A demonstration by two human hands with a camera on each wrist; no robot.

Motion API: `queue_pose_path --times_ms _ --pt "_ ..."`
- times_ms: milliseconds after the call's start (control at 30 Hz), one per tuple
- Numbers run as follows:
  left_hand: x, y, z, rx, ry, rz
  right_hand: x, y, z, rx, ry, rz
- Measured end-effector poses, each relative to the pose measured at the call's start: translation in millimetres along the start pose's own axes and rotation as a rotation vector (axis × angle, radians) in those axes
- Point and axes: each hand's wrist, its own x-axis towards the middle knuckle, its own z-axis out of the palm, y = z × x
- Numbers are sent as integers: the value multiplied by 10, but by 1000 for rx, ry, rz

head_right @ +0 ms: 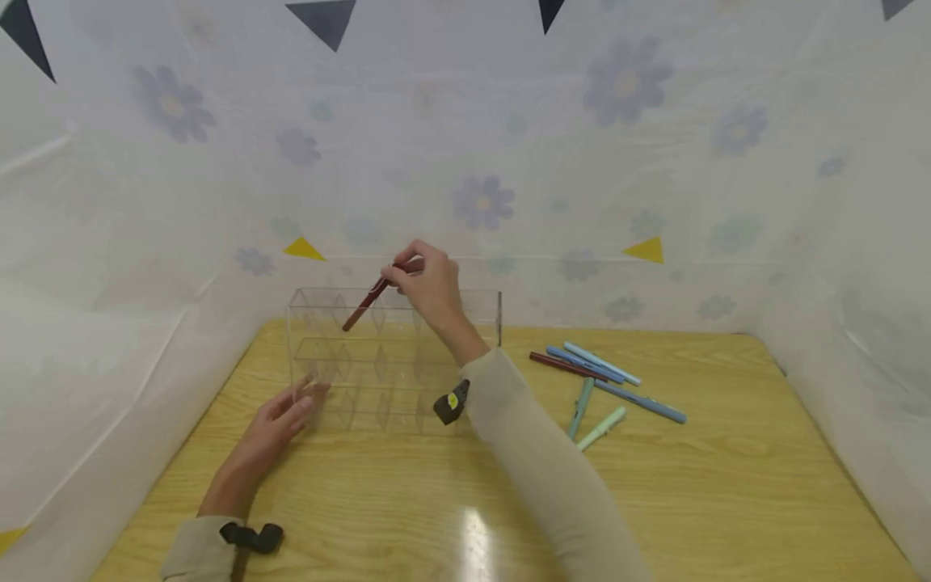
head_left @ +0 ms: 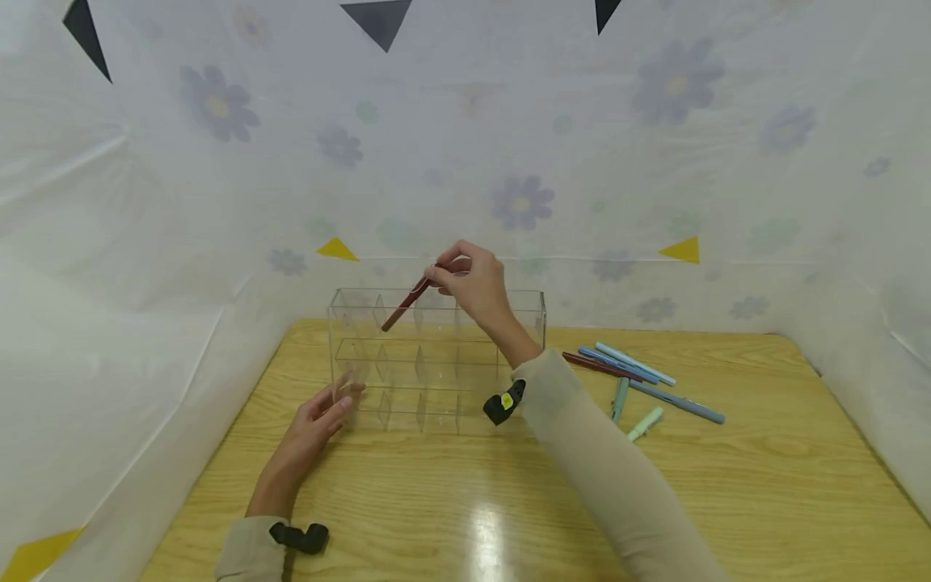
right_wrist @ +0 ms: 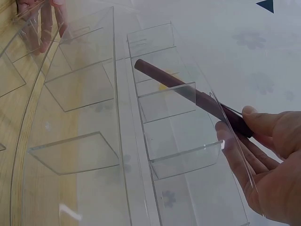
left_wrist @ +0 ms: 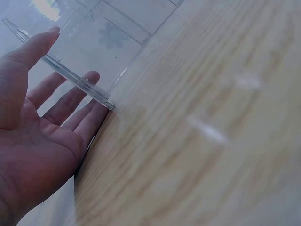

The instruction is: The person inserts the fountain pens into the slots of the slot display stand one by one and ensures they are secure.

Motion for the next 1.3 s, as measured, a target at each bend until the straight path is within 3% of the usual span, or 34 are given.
queue_pose_path --times_ms 600,1000,1300 --pt "-10 -4 -8 11 7 -7 -26 11 -165 -34 -41 -8" --pt "6 -26 -20 18 10 -9 -277 -175 -613 -41 -34 -136" --pt "17 -16 -36 20 25 -6 -606 -114 -1001 -45 40 -143"
